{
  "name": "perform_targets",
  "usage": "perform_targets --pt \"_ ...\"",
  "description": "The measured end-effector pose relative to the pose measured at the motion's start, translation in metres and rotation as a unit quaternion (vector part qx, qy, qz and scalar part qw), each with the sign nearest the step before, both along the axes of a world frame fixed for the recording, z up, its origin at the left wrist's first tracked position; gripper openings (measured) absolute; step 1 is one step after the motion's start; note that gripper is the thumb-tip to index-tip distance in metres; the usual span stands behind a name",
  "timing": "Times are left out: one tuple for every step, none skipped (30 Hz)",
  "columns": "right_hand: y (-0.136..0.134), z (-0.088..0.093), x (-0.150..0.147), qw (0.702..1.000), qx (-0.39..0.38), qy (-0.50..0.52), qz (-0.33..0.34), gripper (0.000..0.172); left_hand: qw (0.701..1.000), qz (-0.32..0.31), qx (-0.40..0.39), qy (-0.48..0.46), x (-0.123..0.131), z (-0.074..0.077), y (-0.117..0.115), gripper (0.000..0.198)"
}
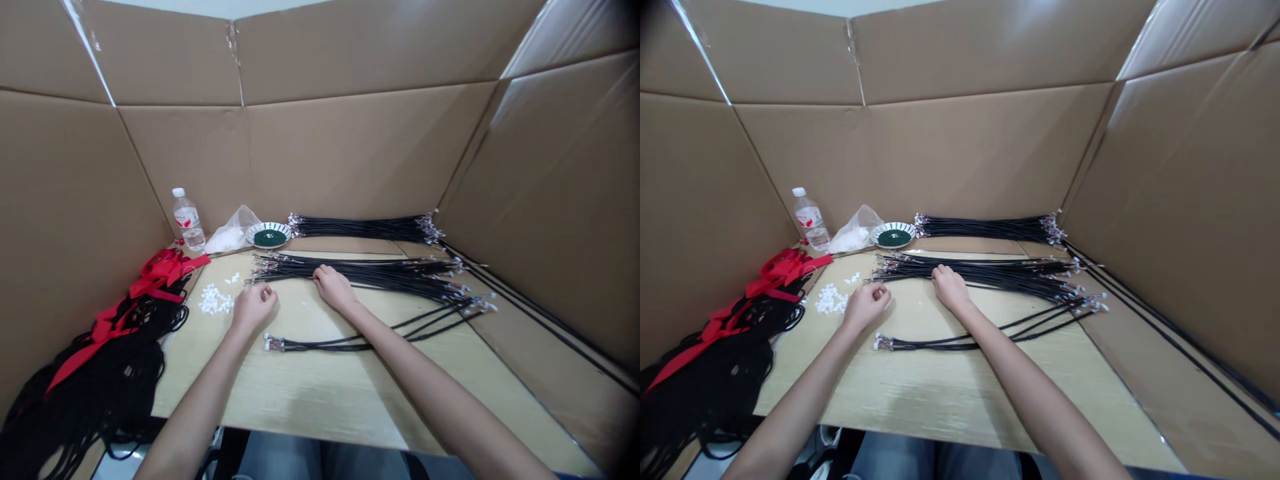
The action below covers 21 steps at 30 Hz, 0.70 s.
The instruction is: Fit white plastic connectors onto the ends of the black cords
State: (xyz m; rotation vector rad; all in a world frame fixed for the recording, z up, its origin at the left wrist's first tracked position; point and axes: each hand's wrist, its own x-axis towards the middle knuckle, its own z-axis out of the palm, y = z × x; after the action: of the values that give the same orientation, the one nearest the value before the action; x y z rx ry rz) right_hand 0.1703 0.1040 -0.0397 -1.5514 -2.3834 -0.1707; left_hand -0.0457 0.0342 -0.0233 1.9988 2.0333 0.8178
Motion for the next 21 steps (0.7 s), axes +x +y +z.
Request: perform_targets --pt "0.000 0.000 0.000 1.000 -0.001 0.002 0.002 0.016 1.000 0.023 0.001 0.012 -0.002 0.001 0.000 0.019" --pt "0.000 0.000 0.000 1.000 -0.001 0.005 0.003 0.016 0.999 0.045 0.003 0.026 -0.005 0.001 0.001 0.020" --pt "0.001 0.000 0.000 1.000 0.000 0.008 0.005 0.016 0.997 0.065 0.005 0.039 -0.007 0.002 0.001 0.024" --pt "0.001 0.000 0.000 1.000 0.001 0.013 0.006 0.017 0.995 0.082 0.008 0.053 -0.010 0.002 0.002 0.028" --pt "0.000 0.000 0.000 1.000 0.003 0.018 0.006 0.017 0.993 0.097 0.009 0.067 -0.012 0.002 0.002 0.031" --pt "0.000 0.001 0.001 1.000 0.005 0.026 0.006 0.018 0.991 0.109 0.008 0.080 -0.015 0.002 0.003 0.032" --pt "0.000 0.002 0.001 0.999 0.007 0.035 0.005 0.018 0.989 0.119 0.006 0.092 -0.017 0.002 0.003 0.032" --pt "-0.001 0.003 0.002 0.999 0.009 0.045 0.005 0.019 0.986 0.128 0.002 0.102 -0.018 0.002 0.003 0.032" --pt "-0.001 0.004 0.003 0.998 0.011 0.056 0.004 0.019 0.984 0.136 -0.003 0.111 -0.019 0.001 0.003 0.031" --pt "-0.001 0.006 0.004 0.998 0.013 0.068 0.003 0.019 0.983 0.143 -0.008 0.119 -0.020 0.001 0.003 0.030" --pt "-0.001 0.009 0.006 0.997 0.014 0.080 0.003 0.019 0.981 0.148 -0.013 0.125 -0.021 0.001 0.003 0.029" --pt "-0.001 0.011 0.007 0.996 0.014 0.092 0.005 0.020 0.980 0.152 -0.016 0.130 -0.021 0.001 0.003 0.027" --pt "0.000 0.015 0.008 0.995 0.013 0.103 0.008 0.020 0.978 0.155 -0.019 0.135 -0.022 0.001 0.003 0.026" --pt "0.000 0.019 0.009 0.993 0.012 0.113 0.013 0.019 0.977 0.158 -0.022 0.139 -0.022 0.001 0.003 0.025" --pt "0.001 0.023 0.011 0.992 0.011 0.123 0.021 0.019 0.977 0.160 -0.023 0.143 -0.023 0.001 0.003 0.024" --pt "0.001 0.029 0.011 0.991 0.010 0.132 0.029 0.018 0.976 0.161 -0.024 0.146 -0.024 0.001 0.003 0.024" --pt "0.001 0.035 0.012 0.989 0.011 0.141 0.039 0.017 0.975 0.163 -0.024 0.149 -0.025 0.002 0.003 0.023" --pt "0.000 0.041 0.013 0.987 0.014 0.152 0.048 0.017 0.975 0.165 -0.023 0.151 -0.025 0.001 0.003 0.023" --pt "-0.001 0.049 0.014 0.985 0.021 0.162 0.056 0.017 0.974 0.166 -0.023 0.152 -0.026 0.001 0.003 0.022" --pt "-0.002 0.057 0.015 0.982 0.029 0.174 0.061 0.017 0.974 0.167 -0.023 0.153 -0.026 0.001 0.003 0.022" --pt "-0.003 0.065 0.016 0.980 0.039 0.185 0.064 0.016 0.974 0.167 -0.023 0.153 -0.027 0.001 0.003 0.022"
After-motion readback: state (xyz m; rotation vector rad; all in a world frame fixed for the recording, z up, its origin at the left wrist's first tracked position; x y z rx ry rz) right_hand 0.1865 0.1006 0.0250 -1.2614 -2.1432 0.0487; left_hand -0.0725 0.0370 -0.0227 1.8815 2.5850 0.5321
